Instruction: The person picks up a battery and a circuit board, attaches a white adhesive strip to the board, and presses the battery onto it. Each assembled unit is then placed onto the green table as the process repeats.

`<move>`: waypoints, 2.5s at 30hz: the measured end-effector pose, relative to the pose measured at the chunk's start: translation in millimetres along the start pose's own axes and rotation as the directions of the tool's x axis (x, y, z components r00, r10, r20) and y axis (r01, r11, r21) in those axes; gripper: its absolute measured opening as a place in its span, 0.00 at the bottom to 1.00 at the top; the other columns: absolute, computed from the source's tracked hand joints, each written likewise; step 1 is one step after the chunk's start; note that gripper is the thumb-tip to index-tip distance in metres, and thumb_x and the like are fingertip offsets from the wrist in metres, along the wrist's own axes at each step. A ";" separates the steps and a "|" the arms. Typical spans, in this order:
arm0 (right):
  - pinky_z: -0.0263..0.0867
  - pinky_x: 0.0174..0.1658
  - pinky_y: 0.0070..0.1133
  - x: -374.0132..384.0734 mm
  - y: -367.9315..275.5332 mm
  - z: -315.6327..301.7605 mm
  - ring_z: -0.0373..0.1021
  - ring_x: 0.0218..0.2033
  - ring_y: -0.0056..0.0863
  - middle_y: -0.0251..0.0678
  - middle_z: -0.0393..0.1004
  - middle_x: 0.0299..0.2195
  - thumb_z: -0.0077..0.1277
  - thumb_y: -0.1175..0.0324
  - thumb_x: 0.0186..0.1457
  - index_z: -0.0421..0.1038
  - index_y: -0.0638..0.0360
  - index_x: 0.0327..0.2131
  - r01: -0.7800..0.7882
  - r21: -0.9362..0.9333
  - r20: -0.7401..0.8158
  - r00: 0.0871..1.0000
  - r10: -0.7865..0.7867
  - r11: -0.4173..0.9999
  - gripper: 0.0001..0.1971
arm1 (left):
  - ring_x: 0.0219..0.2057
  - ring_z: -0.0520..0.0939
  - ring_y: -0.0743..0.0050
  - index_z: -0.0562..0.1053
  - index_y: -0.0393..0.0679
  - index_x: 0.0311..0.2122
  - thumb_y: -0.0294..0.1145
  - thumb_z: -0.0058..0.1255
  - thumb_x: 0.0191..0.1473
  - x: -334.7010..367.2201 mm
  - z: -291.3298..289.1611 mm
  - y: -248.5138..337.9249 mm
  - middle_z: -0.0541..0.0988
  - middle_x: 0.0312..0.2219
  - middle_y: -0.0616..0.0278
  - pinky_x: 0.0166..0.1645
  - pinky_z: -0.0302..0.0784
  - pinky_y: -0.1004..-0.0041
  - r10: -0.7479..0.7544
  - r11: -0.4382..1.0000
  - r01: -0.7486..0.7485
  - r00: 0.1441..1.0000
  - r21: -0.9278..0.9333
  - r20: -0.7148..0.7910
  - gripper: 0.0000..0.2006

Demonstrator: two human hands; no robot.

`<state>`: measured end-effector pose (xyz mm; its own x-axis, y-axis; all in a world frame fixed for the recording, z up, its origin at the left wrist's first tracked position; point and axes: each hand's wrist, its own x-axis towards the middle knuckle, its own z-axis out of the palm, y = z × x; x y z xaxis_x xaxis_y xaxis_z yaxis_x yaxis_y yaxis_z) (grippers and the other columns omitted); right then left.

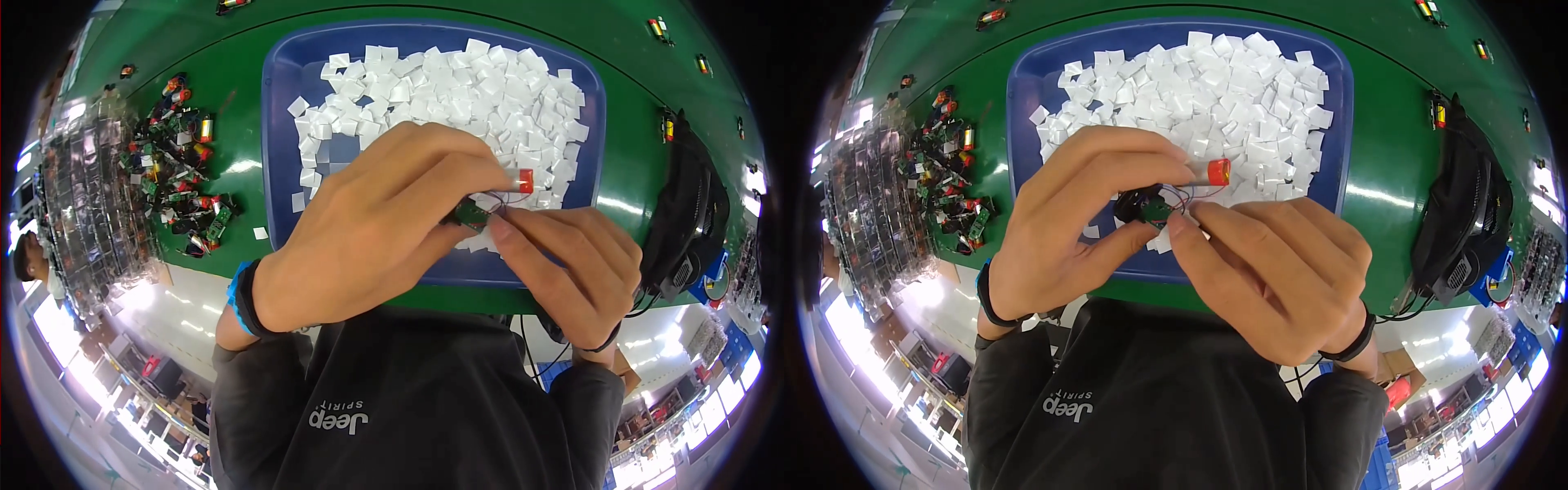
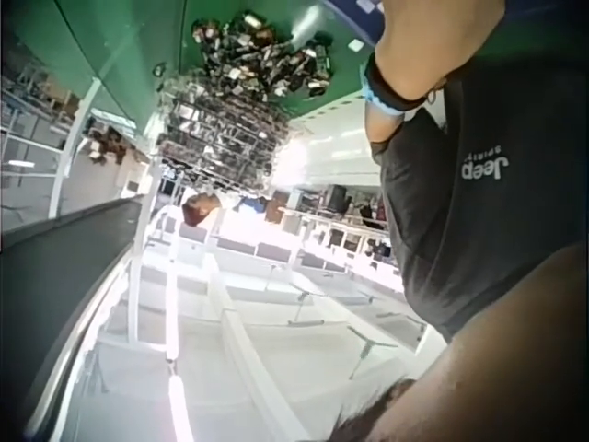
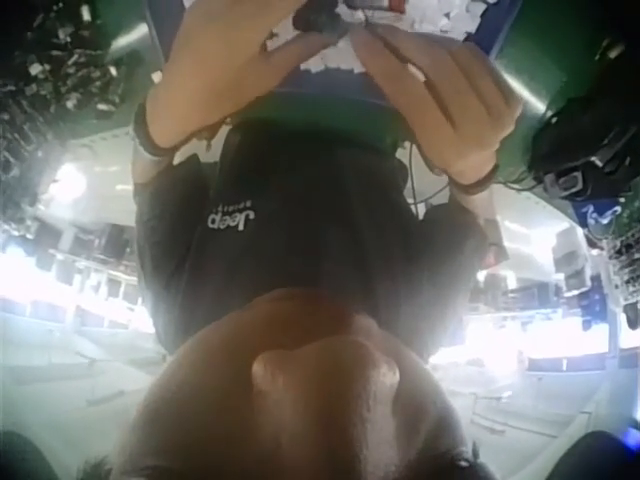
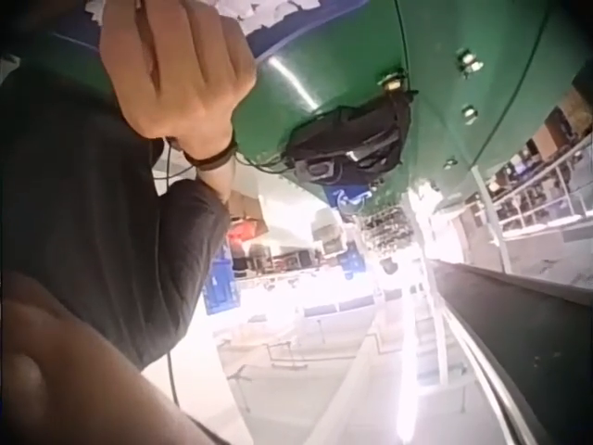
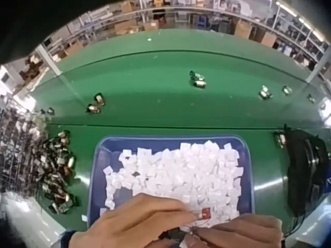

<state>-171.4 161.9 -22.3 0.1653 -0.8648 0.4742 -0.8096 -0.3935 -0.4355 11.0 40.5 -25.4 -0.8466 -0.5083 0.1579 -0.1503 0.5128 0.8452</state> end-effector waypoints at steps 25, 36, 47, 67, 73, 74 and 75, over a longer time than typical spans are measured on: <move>0.76 0.30 0.23 -11.3 10.5 9.0 0.78 0.29 0.35 0.42 0.80 0.32 0.65 0.79 0.43 0.78 0.61 0.35 -0.050 0.099 -0.144 0.987 0.064 0.994 0.12 | 0.40 0.79 0.67 0.69 0.33 0.52 0.26 0.54 0.58 -14.0 -6.1 -8.3 0.73 0.49 0.52 0.37 0.84 0.70 -0.397 0.560 0.423 0.892 -0.713 0.217 0.17; 0.71 0.26 0.20 -17.7 4.7 16.8 0.77 0.26 0.28 0.39 0.80 0.32 0.65 0.77 0.44 0.77 0.62 0.34 -0.267 0.102 0.033 0.964 0.265 0.958 0.11 | 0.34 0.80 0.75 0.70 0.34 0.46 0.25 0.55 0.59 -12.7 3.6 -9.7 0.78 0.39 0.56 0.36 0.83 0.73 -0.428 0.545 0.515 0.849 -0.661 0.309 0.12; 0.69 0.36 0.16 -6.1 26.1 15.6 0.76 0.32 0.24 0.38 0.80 0.36 0.63 0.78 0.50 0.74 0.65 0.37 -0.715 0.445 -0.032 0.588 0.808 0.539 0.10 | 0.32 0.81 0.78 0.71 0.37 0.44 0.23 0.58 0.57 -9.1 2.1 0.1 0.76 0.31 0.62 0.34 0.79 0.76 -0.489 0.696 0.486 0.860 -0.529 0.147 0.11; 0.68 0.37 0.26 3.2 6.2 9.3 0.72 0.34 0.35 0.37 0.80 0.35 0.67 0.82 0.38 0.77 0.60 0.34 -0.202 0.193 -0.108 0.968 0.225 0.960 0.16 | 0.39 0.82 0.64 0.71 0.39 0.37 0.23 0.44 0.55 -9.1 10.1 -10.9 0.80 0.34 0.54 0.47 0.74 0.70 -0.170 0.967 0.155 0.984 -0.204 -0.056 0.06; 0.73 0.40 0.31 -1.1 -0.5 2.9 0.71 0.38 0.36 0.34 0.79 0.36 0.66 0.80 0.38 0.75 0.58 0.35 -0.020 0.015 -0.081 0.996 0.021 1.000 0.17 | 0.42 0.80 0.65 0.73 0.34 0.43 0.25 0.43 0.59 1.5 -2.3 -0.8 0.78 0.42 0.51 0.52 0.71 0.70 -0.465 0.046 0.466 0.793 -0.884 0.394 0.10; 0.74 0.41 0.33 -1.6 -0.6 3.2 0.70 0.39 0.36 0.33 0.79 0.37 0.66 0.80 0.38 0.74 0.58 0.36 -0.003 -0.029 -0.092 0.996 0.000 1.000 0.17 | 0.42 0.79 0.66 0.73 0.33 0.45 0.24 0.43 0.60 1.4 -2.0 0.5 0.78 0.43 0.51 0.51 0.72 0.70 -0.426 0.206 0.461 0.836 -0.863 0.345 0.11; 0.74 0.41 0.33 -2.1 -0.5 3.4 0.70 0.39 0.36 0.33 0.79 0.37 0.66 0.80 0.38 0.74 0.58 0.36 -0.004 -0.030 -0.091 0.996 0.002 1.000 0.17 | 0.42 0.79 0.68 0.73 0.31 0.47 0.23 0.43 0.61 1.2 -1.8 2.1 0.77 0.44 0.51 0.51 0.73 0.71 -0.377 0.361 0.439 0.876 -0.823 0.302 0.12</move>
<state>-169.5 162.8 -25.6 0.1120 -0.8334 0.5413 -0.8269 -0.3803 -0.4143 10.6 39.7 -22.5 -0.8389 -0.4292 -0.3347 -0.0063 -0.6073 0.7945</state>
